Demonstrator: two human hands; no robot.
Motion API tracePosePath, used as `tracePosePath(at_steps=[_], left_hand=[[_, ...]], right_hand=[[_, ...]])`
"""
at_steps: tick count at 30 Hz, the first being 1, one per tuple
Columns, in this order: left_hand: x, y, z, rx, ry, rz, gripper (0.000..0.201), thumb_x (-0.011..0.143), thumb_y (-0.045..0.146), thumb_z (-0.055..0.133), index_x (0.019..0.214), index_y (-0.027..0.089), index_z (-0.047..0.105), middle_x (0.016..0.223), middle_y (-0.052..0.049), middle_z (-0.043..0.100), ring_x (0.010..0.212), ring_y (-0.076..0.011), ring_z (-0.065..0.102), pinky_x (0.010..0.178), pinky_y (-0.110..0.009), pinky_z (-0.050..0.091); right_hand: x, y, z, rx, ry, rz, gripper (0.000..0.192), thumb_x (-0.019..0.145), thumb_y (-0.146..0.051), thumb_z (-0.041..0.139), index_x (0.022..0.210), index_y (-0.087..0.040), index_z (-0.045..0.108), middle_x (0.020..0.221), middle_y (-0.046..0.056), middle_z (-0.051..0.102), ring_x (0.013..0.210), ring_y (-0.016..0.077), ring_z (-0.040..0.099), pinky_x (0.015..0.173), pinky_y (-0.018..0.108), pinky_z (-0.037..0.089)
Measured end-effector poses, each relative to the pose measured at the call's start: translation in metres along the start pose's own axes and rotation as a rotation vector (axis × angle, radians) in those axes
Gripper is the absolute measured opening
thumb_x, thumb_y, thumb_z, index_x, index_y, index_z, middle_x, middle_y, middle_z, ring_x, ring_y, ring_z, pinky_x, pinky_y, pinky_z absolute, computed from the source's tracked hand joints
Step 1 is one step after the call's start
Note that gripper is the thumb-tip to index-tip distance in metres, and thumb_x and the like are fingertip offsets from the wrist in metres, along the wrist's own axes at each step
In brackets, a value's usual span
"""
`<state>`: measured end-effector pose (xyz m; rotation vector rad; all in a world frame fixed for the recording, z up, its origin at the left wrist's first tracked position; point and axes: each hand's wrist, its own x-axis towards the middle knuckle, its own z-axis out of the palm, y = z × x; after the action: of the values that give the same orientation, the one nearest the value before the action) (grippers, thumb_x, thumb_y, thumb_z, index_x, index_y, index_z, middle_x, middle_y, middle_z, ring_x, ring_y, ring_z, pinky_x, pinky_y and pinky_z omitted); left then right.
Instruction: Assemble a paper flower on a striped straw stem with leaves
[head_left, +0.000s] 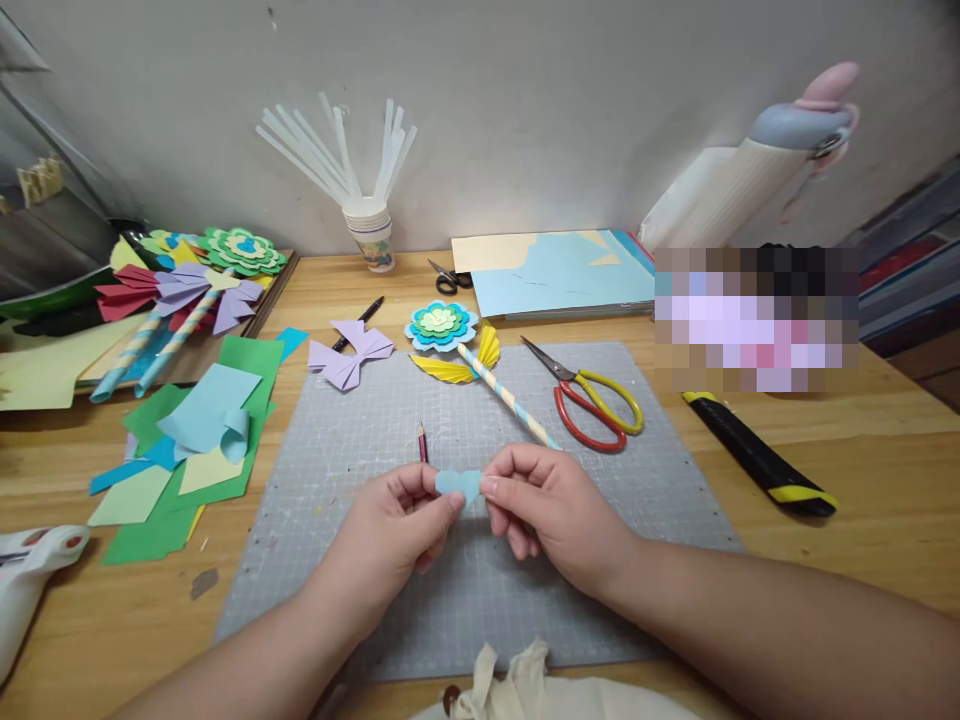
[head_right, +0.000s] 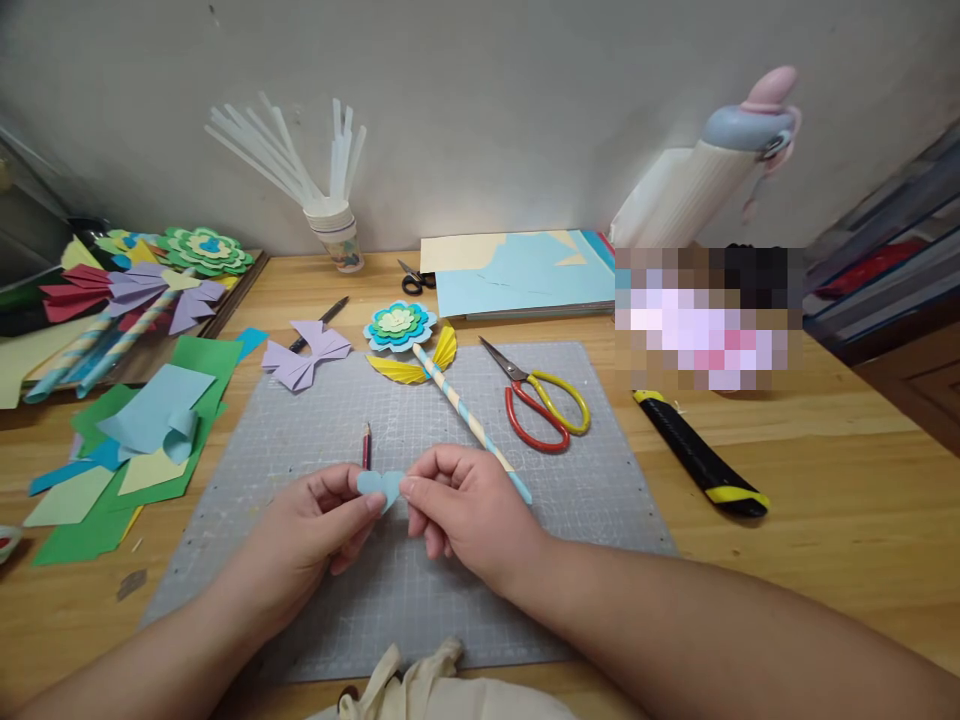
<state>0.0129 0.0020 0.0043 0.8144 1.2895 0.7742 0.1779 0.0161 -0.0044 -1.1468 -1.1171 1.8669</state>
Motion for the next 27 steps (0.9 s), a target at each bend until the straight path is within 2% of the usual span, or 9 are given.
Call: tracePosePath(at_steps=[3,9,15,22,27], left_hand=[[-0.0007,-0.0003,-0.0008,-0.011,-0.021,0.005,0.030,0.065,0.037,0.074,0.066,0.016,0.054,0.043,0.009,0.044,0.037,-0.0035,0.032,0.036,-0.016,0.026],[-0.0006,-0.0001,-0.0028,-0.079,-0.050,0.020,0.031,0.068,0.039,0.074,0.066,0.017,0.052,0.044,0.009,0.046,0.037,-0.0028,0.031,0.037,-0.015,0.025],[-0.0032,0.0003,-0.0019,-0.122,-0.085,0.003,0.034,0.070,0.043,0.073,0.069,0.018,0.051,0.043,0.009,0.045,0.037,-0.0035,0.033,0.036,-0.014,0.025],[-0.0027,-0.0018,-0.0025,-0.099,-0.080,0.006,0.033,0.070,0.042,0.073,0.067,0.017,0.052,0.043,0.009,0.045,0.037,-0.0026,0.032,0.036,-0.013,0.024],[-0.0031,-0.0022,-0.0020,-0.062,-0.060,0.025,0.032,0.069,0.043,0.074,0.072,0.017,0.056,0.045,0.008,0.047,0.037,-0.0036,0.033,0.036,-0.015,0.024]], right_hand=[[-0.0003,0.0005,0.0012,0.014,-0.009,0.002,0.025,0.080,-0.036,0.063,0.069,-0.017,0.052,0.049,-0.007,0.056,0.033,0.0017,0.043,0.033,0.011,0.029],[-0.0009,0.0038,0.0072,0.022,-0.108,0.022,0.035,0.075,-0.047,0.068,0.079,-0.018,0.049,0.068,-0.004,0.061,0.039,0.0053,0.053,0.031,0.014,0.035],[-0.0034,0.0037,0.0081,-0.015,-0.118,0.035,0.031,0.079,-0.044,0.062,0.071,-0.018,0.048,0.056,-0.006,0.057,0.038,0.0046,0.051,0.033,0.013,0.035],[-0.0038,0.0072,0.0075,-0.025,-0.187,0.049,0.029,0.082,-0.044,0.058,0.076,-0.017,0.051,0.061,-0.004,0.057,0.040,0.0051,0.051,0.033,0.014,0.035],[-0.0033,0.0085,0.0079,-0.070,-0.172,0.038,0.032,0.083,-0.045,0.057,0.069,-0.016,0.050,0.058,-0.004,0.056,0.040,0.0042,0.049,0.035,0.014,0.034]])
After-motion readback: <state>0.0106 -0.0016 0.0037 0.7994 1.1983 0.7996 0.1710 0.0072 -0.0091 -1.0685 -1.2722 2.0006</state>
